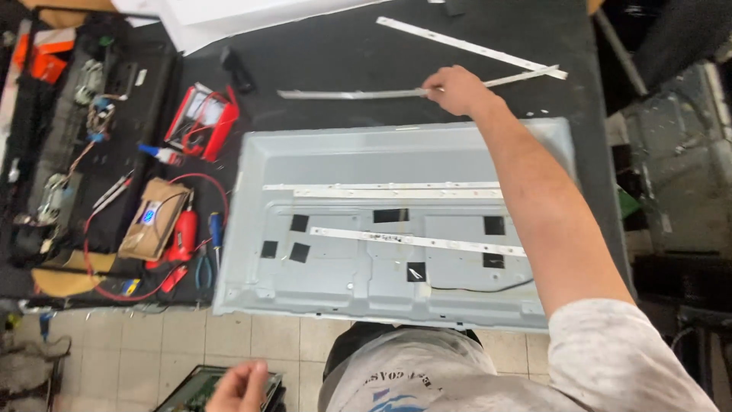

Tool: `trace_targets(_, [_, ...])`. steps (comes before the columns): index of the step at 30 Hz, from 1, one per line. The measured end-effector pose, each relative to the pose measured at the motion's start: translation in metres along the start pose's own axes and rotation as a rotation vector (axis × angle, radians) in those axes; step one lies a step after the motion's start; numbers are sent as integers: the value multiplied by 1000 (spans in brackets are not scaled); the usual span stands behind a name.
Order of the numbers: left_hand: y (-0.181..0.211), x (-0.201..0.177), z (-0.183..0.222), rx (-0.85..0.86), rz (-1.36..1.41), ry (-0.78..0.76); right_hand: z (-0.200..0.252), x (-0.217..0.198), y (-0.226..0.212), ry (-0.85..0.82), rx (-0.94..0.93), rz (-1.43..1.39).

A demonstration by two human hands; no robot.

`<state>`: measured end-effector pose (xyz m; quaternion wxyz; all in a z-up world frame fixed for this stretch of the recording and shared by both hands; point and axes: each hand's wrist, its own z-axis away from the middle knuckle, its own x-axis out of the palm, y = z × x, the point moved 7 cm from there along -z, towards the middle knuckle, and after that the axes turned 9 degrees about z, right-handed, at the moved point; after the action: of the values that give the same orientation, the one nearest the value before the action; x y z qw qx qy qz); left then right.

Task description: Replacing and connecting LED backlight strips inside a television chassis using a screwdriver.

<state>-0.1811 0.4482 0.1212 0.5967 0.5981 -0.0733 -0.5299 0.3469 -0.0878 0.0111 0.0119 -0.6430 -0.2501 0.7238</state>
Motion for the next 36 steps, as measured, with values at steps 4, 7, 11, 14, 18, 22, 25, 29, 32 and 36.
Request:
trace_targets(4, [-22, -17, 6, -296, -37, 12, 2, 3, -18, -290, 269, -10])
trace_targets(7, [-10, -21, -31, -151, -103, 34, -15, 35, 8, -258, 289, 220])
trace_targets(11, [40, -6, -89, 38, -44, -148, -16, 57, 27, 162, 153, 352])
trace_targets(14, [104, 24, -114, 13, -91, -296, 30, 20, -56, 392, 20, 219])
trace_targets(18, [101, 86, -189, 627, -192, -228, 66, 62, -147, 425, -29, 215])
trace_targets(22, [82, 157, -255, 727, -409, -329, 69, 111, -253, 234, -67, -88])
trace_targets(25, [75, 185, -278, 723, -470, -438, 52, 131, -320, 143, -84, -113])
trace_targets(29, [71, 199, -293, 715, -469, -456, 36, 160, -359, 76, -75, -7])
trace_targets(32, [69, 202, -297, 732, -441, -446, 35, 174, -361, 79, -105, 58])
trace_targets(36, [77, 193, -295, 699, -405, -488, 45, 171, -369, 22, -89, 66])
